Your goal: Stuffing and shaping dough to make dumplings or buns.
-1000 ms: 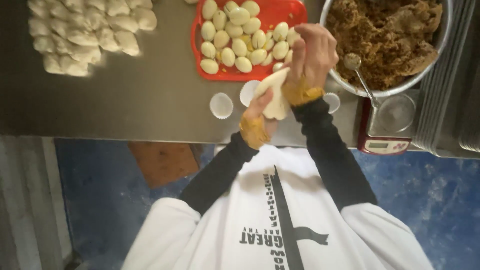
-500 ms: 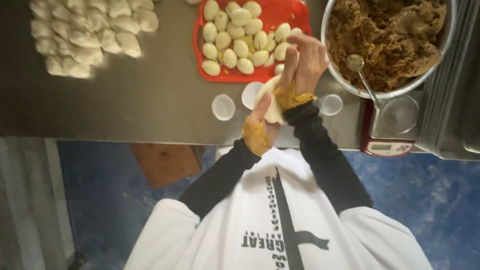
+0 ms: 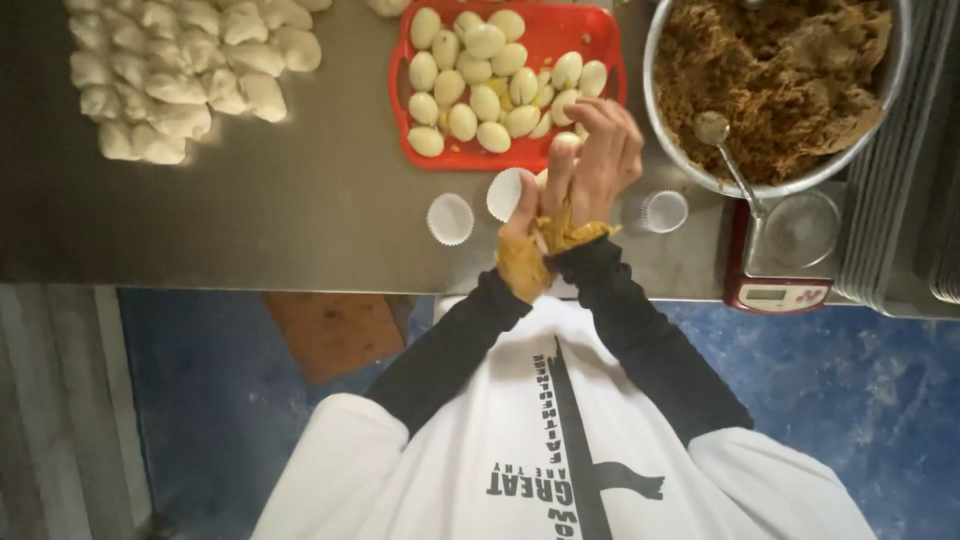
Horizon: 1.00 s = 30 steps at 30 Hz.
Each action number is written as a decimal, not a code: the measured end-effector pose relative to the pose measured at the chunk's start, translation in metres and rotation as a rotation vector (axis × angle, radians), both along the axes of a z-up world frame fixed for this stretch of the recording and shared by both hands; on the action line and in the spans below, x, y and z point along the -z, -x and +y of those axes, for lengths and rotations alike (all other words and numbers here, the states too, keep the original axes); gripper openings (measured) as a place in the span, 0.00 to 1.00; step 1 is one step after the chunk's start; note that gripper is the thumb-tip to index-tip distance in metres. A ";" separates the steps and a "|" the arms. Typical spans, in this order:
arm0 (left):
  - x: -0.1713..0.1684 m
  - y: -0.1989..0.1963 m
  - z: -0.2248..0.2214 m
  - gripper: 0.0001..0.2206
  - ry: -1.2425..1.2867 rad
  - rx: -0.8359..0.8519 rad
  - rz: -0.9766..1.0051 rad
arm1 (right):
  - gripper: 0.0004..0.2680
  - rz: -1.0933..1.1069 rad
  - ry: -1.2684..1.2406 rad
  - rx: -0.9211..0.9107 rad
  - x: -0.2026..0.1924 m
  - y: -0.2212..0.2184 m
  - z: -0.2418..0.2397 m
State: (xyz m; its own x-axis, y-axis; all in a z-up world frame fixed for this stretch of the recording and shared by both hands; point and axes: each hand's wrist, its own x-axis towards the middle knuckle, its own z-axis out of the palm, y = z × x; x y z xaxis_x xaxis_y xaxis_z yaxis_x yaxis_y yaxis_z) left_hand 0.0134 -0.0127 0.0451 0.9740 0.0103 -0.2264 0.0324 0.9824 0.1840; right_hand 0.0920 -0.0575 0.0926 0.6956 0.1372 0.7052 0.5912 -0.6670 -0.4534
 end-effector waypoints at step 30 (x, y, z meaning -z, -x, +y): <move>0.007 0.021 0.024 0.33 0.150 0.198 -0.193 | 0.10 1.167 -0.369 -0.621 -0.018 0.012 -0.090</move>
State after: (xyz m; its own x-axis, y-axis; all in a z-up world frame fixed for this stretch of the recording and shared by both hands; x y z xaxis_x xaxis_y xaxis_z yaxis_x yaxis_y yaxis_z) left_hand -0.0071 0.0111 0.0380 0.9788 -0.2036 -0.0221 0.2046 0.9771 0.0588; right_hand 0.0799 -0.1473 0.1103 0.7985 0.5751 -0.1781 -0.0974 -0.1685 -0.9809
